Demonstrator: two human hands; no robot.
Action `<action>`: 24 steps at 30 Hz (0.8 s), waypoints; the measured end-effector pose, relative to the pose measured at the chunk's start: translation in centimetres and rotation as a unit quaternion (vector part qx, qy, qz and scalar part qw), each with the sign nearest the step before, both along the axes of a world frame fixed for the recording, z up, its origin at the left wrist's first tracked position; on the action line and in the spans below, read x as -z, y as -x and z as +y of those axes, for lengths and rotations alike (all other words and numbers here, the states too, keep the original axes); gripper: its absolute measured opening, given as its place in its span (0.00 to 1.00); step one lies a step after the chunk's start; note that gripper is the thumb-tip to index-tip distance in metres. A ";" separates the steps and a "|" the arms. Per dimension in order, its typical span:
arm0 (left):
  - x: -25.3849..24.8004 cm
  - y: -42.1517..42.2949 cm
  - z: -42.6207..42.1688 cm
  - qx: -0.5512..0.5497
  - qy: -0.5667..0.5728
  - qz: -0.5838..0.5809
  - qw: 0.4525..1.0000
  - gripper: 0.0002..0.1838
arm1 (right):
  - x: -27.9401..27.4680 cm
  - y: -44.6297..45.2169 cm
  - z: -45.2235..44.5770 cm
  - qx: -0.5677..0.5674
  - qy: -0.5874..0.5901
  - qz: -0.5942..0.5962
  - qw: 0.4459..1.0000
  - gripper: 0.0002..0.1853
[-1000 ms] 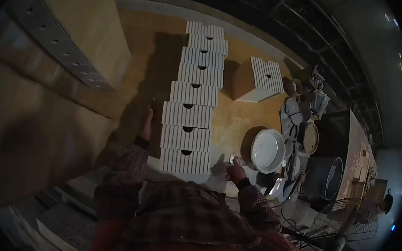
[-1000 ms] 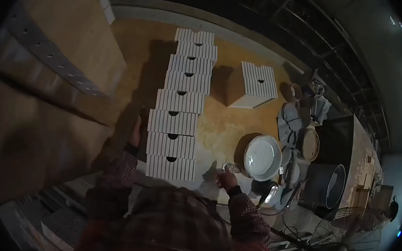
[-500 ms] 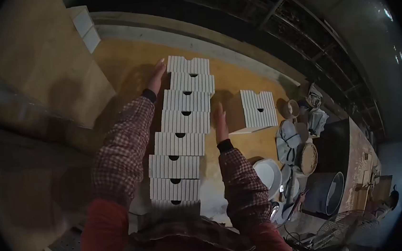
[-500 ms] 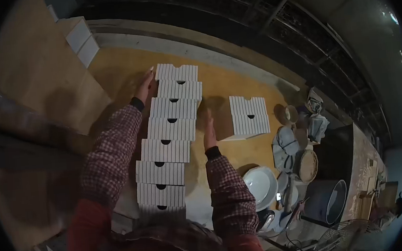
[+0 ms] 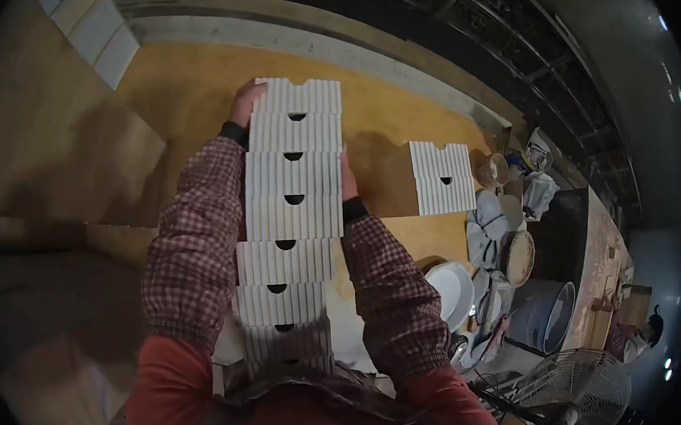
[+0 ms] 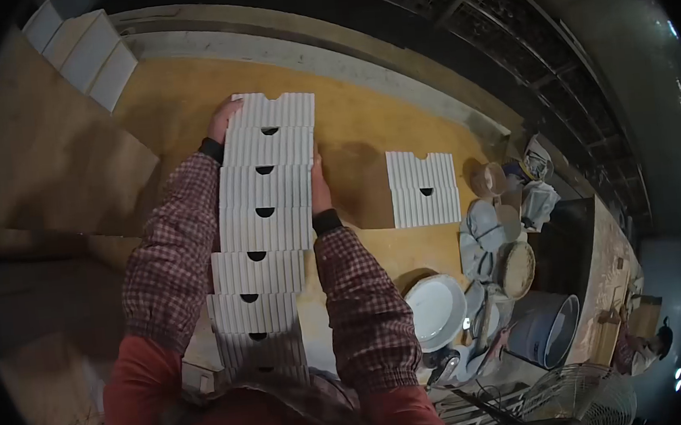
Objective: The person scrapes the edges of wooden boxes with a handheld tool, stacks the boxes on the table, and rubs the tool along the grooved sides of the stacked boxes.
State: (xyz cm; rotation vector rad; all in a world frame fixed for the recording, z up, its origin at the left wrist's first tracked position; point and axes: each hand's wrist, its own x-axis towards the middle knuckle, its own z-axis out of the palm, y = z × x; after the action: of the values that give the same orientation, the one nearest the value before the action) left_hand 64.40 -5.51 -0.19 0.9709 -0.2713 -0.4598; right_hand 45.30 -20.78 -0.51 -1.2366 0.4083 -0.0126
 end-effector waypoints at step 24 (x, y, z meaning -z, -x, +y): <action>-12.5 19.5 -18.4 0.211 -0.520 -0.603 0.567 0.54 | -5.7 36.5 -10.0 0.207 0.488 0.090 0.843 0.12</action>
State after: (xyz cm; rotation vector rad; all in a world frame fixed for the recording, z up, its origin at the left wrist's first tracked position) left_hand 44.93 -23.96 12.29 2.3644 -1.6657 -0.2689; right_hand 8.76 -30.75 5.24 -2.1387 0.8919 -0.5397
